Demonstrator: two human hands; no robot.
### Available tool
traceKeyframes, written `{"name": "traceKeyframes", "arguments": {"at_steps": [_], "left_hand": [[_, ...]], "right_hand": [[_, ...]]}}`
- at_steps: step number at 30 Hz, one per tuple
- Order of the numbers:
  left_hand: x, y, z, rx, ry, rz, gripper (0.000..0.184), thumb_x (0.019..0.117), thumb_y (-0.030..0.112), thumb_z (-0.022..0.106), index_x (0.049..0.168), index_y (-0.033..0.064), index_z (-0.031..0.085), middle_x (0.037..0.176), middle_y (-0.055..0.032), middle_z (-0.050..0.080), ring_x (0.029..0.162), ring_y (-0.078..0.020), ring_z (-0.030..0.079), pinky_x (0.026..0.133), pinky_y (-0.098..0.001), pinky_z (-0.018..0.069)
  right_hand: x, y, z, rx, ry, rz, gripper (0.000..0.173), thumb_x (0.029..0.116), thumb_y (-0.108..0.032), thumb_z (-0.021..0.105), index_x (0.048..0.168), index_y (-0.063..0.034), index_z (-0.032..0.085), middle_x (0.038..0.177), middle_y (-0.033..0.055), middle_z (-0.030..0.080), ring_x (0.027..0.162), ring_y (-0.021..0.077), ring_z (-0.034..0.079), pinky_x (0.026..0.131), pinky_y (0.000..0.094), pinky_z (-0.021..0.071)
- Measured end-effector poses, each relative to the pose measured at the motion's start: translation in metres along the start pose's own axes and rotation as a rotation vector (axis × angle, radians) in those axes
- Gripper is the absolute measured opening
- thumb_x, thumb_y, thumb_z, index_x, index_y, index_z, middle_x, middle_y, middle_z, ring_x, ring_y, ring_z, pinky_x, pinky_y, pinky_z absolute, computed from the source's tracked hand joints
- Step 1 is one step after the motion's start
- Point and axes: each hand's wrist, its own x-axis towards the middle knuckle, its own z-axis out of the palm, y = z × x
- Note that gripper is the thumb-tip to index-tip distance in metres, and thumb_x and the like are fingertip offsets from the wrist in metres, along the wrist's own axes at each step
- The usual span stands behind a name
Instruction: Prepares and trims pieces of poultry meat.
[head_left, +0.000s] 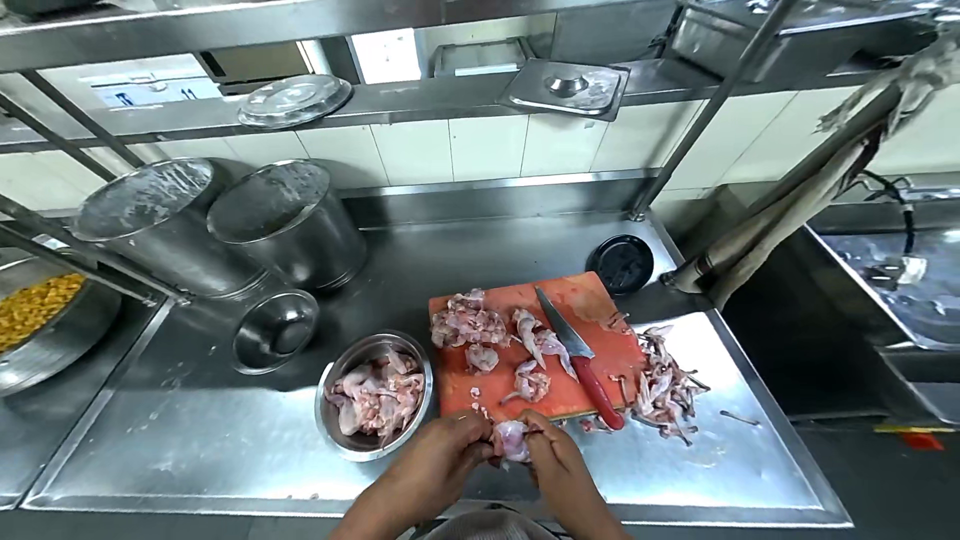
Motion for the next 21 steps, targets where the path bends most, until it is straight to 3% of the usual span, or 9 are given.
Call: {"name": "traceKeyframes", "arguments": {"at_steps": [3,7,12,15,17,19,21], "left_hand": [[-0.002,0.001,0.001,-0.011,0.111,0.092,0.021,0.1053,0.016,0.054,0.101,0.0053,0.071,0.095,-0.0062,0.069,0.094,-0.0147,0.067,0.088,-0.0326,0.0558],[-0.006,0.0,-0.002,0.038,0.173,0.091,0.02,0.105,0.018,0.055,0.101,0.0079,0.072,0.097,-0.0042,0.071,0.097,-0.0139,0.068,0.091,-0.0334,0.0564],[-0.005,-0.003,0.003,0.032,0.207,0.058,0.019,0.1041,0.018,0.056,0.099,0.0088,0.072,0.096,-0.0031,0.07,0.096,-0.0132,0.067,0.091,-0.0335,0.0562],[-0.014,-0.018,-0.015,0.056,0.377,-0.045,0.019,0.1004,0.012,0.056,0.102,0.0037,0.073,0.1,-0.0078,0.072,0.095,-0.0163,0.069,0.089,-0.0389,0.058],[-0.026,-0.034,-0.047,0.099,0.461,-0.159,0.022,0.1014,0.015,0.053,0.106,0.0043,0.072,0.102,-0.006,0.072,0.09,-0.0131,0.069,0.083,-0.0356,0.0596],[-0.031,-0.042,-0.065,0.132,0.411,-0.181,0.023,0.1022,0.02,0.052,0.104,0.0065,0.071,0.097,-0.0025,0.071,0.082,-0.0094,0.068,0.076,-0.0308,0.06],[-0.015,-0.037,-0.059,0.14,0.298,-0.16,0.023,0.1031,0.022,0.053,0.103,0.0063,0.071,0.093,-0.0041,0.07,0.081,-0.0118,0.067,0.078,-0.0335,0.059]], "right_hand": [[0.0,0.003,-0.004,-0.036,-0.016,-0.01,0.028,0.101,-0.016,0.038,0.099,-0.0092,0.066,0.073,-0.0046,0.06,0.061,0.0017,0.054,0.056,0.023,0.0472],[-0.004,0.002,-0.005,-0.176,-0.033,-0.029,0.031,0.1011,-0.021,0.04,0.098,-0.0068,0.068,0.075,0.0007,0.063,0.066,0.0076,0.06,0.061,0.0304,0.0516],[-0.008,-0.003,-0.006,-0.266,-0.006,-0.036,0.031,0.1002,-0.022,0.042,0.093,-0.0073,0.068,0.069,0.0023,0.061,0.061,0.0116,0.059,0.058,0.0348,0.0501],[-0.02,-0.001,-0.027,-0.259,0.174,0.003,0.03,0.0985,-0.016,0.045,0.098,-0.001,0.071,0.073,0.0061,0.066,0.063,0.0134,0.062,0.06,0.0375,0.0538],[-0.028,0.007,-0.057,-0.274,0.311,0.034,0.031,0.0982,-0.015,0.044,0.102,-0.0007,0.071,0.076,0.0041,0.067,0.064,0.0098,0.062,0.059,0.0341,0.0537],[-0.03,0.018,-0.072,-0.297,0.305,0.075,0.033,0.0979,-0.018,0.042,0.104,-0.0037,0.071,0.08,0.0021,0.069,0.068,0.0082,0.063,0.062,0.0328,0.0547],[-0.024,0.029,-0.078,-0.314,0.186,0.123,0.033,0.1007,-0.02,0.042,0.107,-0.0047,0.071,0.091,0.0054,0.072,0.08,0.0134,0.069,0.073,0.0389,0.0587]]}}
